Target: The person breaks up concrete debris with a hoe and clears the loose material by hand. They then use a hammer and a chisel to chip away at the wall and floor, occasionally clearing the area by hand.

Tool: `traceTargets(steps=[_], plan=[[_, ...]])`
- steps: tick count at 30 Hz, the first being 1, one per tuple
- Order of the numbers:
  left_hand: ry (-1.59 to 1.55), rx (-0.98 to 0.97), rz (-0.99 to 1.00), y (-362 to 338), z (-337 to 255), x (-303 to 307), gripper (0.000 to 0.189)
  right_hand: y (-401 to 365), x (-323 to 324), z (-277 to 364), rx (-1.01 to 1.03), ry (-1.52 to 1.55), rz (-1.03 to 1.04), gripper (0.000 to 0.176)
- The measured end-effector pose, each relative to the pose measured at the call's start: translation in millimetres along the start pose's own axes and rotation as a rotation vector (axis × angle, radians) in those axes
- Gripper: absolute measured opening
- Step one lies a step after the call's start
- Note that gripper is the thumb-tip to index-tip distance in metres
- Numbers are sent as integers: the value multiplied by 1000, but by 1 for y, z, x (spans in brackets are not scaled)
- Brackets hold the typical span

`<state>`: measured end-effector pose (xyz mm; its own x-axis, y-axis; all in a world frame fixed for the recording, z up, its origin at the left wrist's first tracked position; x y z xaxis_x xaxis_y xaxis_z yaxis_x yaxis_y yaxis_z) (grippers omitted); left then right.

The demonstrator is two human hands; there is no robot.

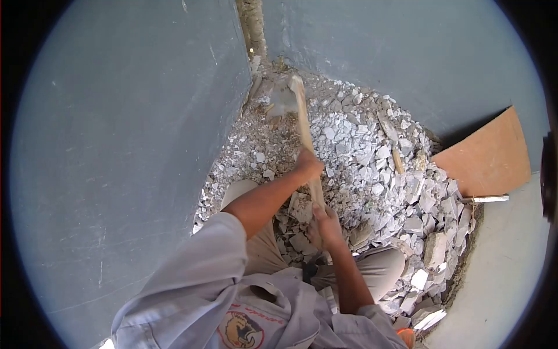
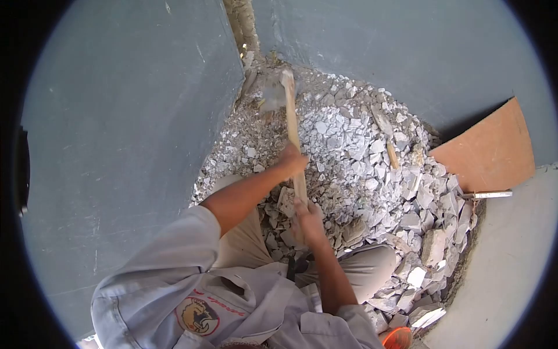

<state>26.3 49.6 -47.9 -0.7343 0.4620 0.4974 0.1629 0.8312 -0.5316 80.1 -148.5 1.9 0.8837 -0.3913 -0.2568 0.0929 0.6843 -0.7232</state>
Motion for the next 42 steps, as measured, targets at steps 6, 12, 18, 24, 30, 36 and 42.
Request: traceTargets(steps=[6, 12, 18, 24, 30, 36, 42], plan=[[-106, 1, -57, -13, -8, 4, 71, -40, -10, 22, -62, -124, -50, 29], [-308, 192, 62, 7, 0, -3, 47, -110, 40, 19, -23, -291, -4, 30], [-801, 263, 14, -17, -13, -19, 31, -216, 105, 54, 3, -541, -79, 31], [-1279, 212, 211, -118, -58, -61, 17, -291, 178, 91, 93, -833, -334, 22], [-1404, 338, 580, -204, -96, -137, 12, -364, 278, 127, 258, -1113, -784, 20], [-1343, 403, 794, -238, -118, -150, 11, -389, 354, 133, 366, -1461, -937, 24], [-1211, -399, 497, -160, -175, 22, 14, -257, 246, 81, 490, -1225, -653, 34]])
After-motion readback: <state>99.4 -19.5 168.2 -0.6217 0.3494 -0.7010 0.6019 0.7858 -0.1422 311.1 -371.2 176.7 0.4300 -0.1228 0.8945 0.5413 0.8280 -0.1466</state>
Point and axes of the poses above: each hand's wrist, its own y-axis towards the middle knuckle, its own x-axis out of the back of the hand, z = x × y, the point moved 4 cm from there along y, towards the middle knuckle, and after that the axes turned 3 degrees about y, right-handed, at the moved point
